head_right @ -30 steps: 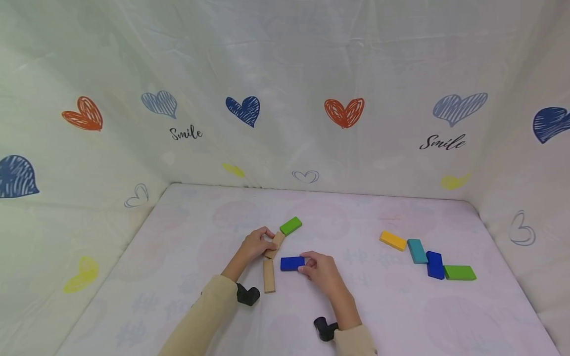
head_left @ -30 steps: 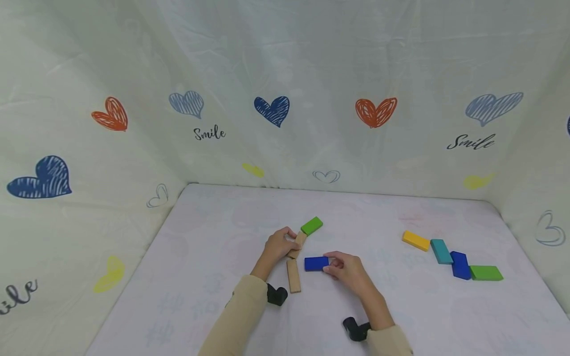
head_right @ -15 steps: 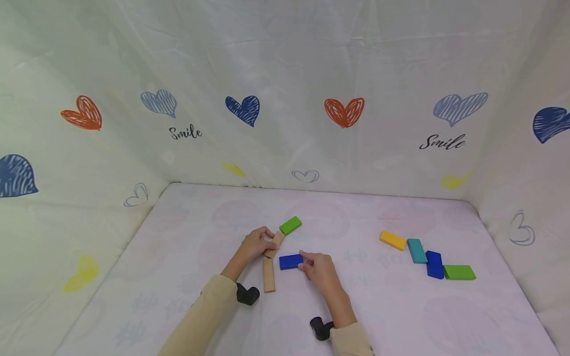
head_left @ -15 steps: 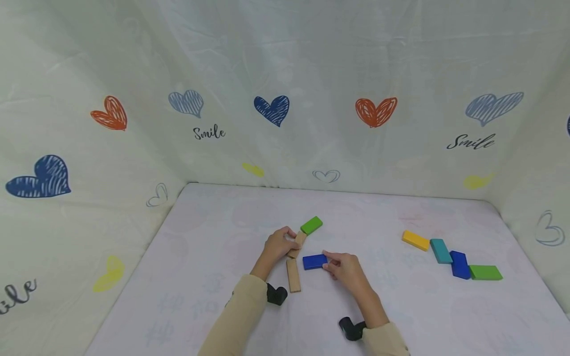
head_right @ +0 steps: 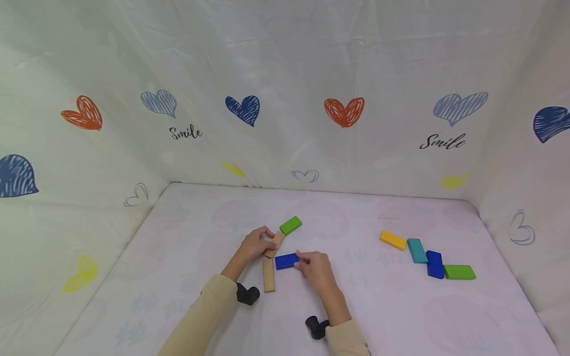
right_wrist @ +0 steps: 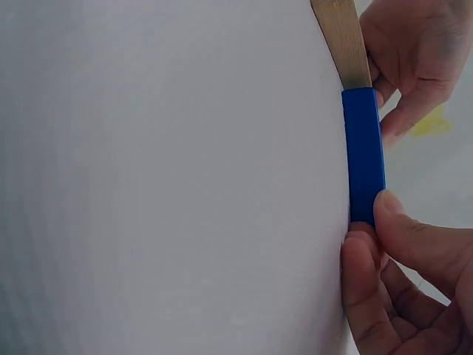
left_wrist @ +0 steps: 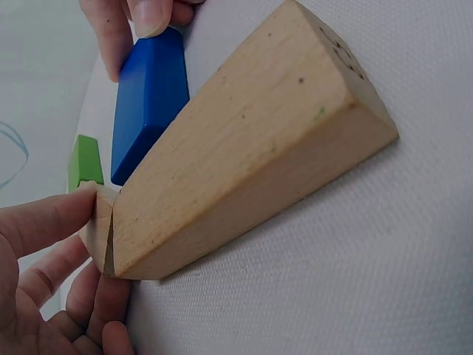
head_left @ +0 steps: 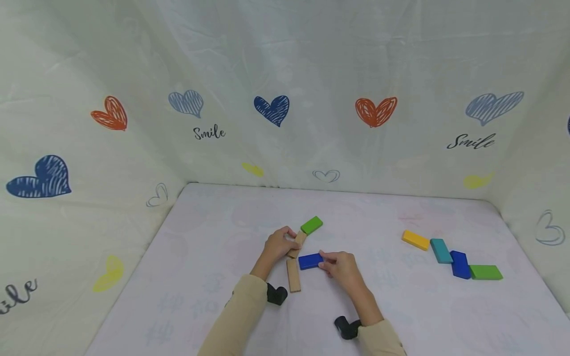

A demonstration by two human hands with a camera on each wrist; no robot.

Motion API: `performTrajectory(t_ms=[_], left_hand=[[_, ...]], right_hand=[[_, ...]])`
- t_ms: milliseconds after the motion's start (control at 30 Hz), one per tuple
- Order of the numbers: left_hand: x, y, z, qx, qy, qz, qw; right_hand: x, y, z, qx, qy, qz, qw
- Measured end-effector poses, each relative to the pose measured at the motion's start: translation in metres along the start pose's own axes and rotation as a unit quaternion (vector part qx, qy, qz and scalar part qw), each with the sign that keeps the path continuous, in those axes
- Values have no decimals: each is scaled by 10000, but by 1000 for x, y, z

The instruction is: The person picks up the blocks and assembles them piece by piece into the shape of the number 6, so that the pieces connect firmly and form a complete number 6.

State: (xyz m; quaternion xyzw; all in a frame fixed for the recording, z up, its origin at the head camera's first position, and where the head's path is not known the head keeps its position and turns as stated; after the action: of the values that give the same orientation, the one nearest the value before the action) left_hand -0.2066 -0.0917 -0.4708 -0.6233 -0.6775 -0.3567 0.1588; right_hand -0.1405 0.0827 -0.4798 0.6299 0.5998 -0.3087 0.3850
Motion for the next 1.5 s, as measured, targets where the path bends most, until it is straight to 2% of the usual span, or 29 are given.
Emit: performTrajectory(t_ms=[333,700,1200,1500], left_hand=[[1,0,0,0,-49,9,10000],[0,-1,0,0,-76,31,10000],[3,2,-1,40,-49,-3,10000],[3,2,-1,-8,-79,-50,10000]], right_hand=[[4,-3,0,157,-285,-84,9994],[4,-6,-1,-108,-430,2,9990],[3,-9,0,-84,-430,145,9989],[2,-10,0,-162,-256,191,9994]])
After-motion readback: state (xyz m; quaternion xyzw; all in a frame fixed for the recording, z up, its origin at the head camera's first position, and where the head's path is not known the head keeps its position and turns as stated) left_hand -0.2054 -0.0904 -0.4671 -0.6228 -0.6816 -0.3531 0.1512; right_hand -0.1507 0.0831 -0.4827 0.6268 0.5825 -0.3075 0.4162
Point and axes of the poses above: each hand's wrist, its own y-axis away from the middle knuckle, its own z-axis out of the palm, x = y × z, the point moved 1 cm from there along -y, towards the middle knuckle, and after that the axes turned 4 degrees about -y, right-handed, at the moved point
